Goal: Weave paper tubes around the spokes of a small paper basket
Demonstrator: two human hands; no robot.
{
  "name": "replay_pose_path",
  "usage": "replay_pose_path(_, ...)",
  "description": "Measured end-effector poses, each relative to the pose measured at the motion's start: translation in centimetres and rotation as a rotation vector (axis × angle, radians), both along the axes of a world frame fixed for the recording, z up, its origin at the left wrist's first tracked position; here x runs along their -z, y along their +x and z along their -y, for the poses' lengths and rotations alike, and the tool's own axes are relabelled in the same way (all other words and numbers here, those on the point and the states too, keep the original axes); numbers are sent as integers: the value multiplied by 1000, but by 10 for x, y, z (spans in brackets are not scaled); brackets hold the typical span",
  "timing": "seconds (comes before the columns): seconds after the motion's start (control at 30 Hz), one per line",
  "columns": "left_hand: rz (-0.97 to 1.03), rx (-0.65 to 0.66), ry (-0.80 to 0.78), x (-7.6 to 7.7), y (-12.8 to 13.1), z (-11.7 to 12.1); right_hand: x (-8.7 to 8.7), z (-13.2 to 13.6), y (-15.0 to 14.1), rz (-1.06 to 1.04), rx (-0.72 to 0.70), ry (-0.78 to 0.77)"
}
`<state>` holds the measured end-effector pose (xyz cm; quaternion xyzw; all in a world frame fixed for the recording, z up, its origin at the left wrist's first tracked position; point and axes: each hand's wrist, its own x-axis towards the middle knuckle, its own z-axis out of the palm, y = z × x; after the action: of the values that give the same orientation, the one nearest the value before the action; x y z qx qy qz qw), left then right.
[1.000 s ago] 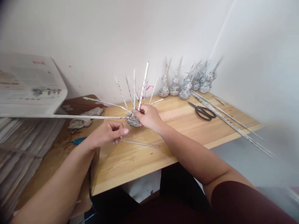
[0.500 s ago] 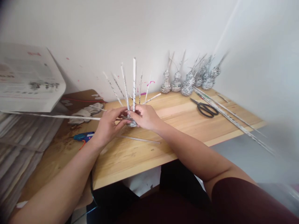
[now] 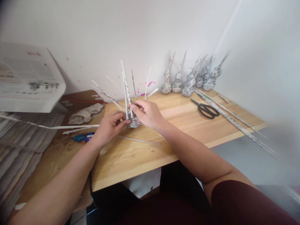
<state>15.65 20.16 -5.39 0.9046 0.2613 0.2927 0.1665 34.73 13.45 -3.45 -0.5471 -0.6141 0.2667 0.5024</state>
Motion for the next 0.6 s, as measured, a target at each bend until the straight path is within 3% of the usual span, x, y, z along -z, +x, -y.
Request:
replay_pose_path(0.13,-36,-9,-100,3,-1,-4,-6,-2,11,100,84,51)
replay_pose_path(0.33,7,-18,-198,8,0,-6,2,-5,11,463,-31,-126)
replay_pose_path(0.6,-49,22,-200,14,0,-9,7,-5,8,513,-55,-149)
